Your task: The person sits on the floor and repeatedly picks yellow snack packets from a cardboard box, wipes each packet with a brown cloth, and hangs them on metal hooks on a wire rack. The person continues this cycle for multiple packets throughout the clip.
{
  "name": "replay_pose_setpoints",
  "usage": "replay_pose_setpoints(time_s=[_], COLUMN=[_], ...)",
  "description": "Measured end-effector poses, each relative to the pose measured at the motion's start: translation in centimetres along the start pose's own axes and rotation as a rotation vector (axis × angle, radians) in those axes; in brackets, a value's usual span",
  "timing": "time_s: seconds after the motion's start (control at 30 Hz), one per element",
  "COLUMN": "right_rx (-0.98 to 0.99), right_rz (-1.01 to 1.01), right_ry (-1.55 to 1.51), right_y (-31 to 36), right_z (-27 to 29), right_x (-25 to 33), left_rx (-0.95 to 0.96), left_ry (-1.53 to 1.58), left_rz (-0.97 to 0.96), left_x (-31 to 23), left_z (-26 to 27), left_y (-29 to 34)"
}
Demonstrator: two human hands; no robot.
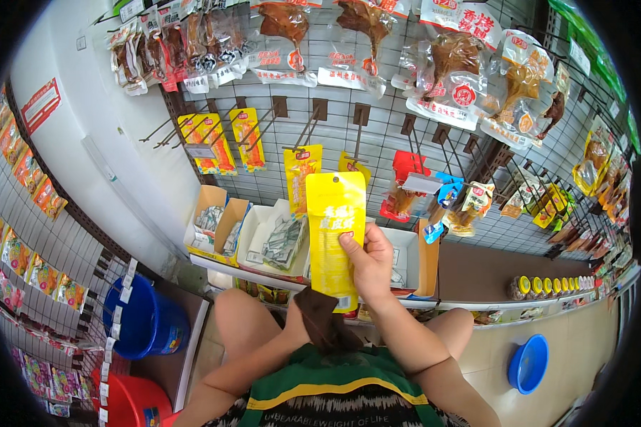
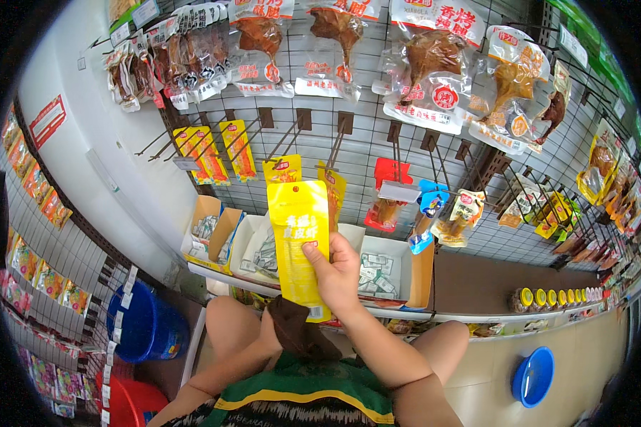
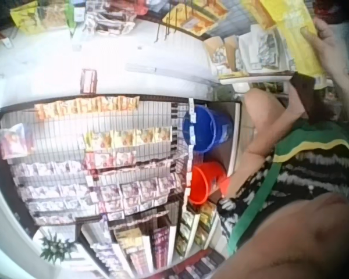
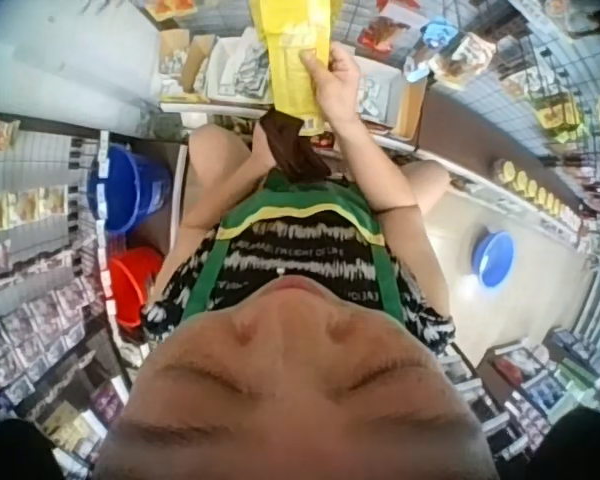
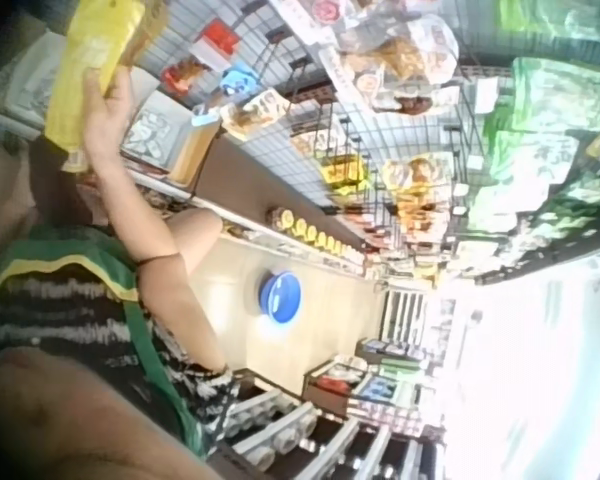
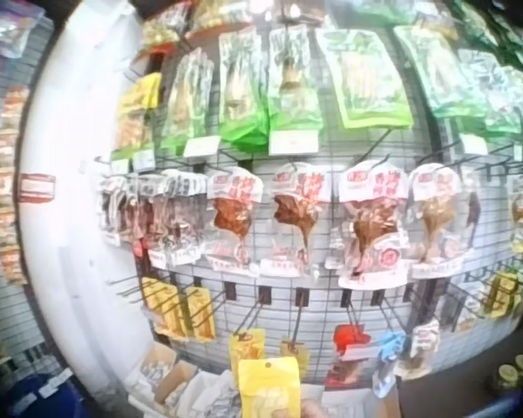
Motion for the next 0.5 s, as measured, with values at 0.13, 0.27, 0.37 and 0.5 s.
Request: replay_pose_setpoints(time_s=[0.13, 0.27, 0.37, 0.5], right_rx=[0.018, 0.402, 0.634, 0.623], right_rz=[-0.034, -0.219, -0.363, -0.324], right_ry=[-0.134, -0.241, -0.211, -0.18], right_y=[-0.6, -1.5, -1.0, -1.2], right_z=[-0.4, -1.8, -1.5, -0.3], right_x=[0.7, 0.6, -0.6, -0.5], left_rx=[0.215, 0.468, 0.276, 0.302], left_ry=[0.109, 0.872, 1.324, 0.3], left_rz=[-0.236, 0.333, 0.419, -0.188], left_x=[0.5, 5.1, 3.5, 2.2], left_z=[0.5, -4.4, -4.8, -2.6], left_y=[-0.3, 4.3, 2.3, 1.3])
Point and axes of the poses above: each hand's wrist, its own y-axis away from the middle knuckle, its own z-axis out of the back of the hand, x = y × z, the point moved 3 cm from there along -y, towards the middle knuckle, and after that the axes turned 14 degrees about -z, right-handed, at the moved point
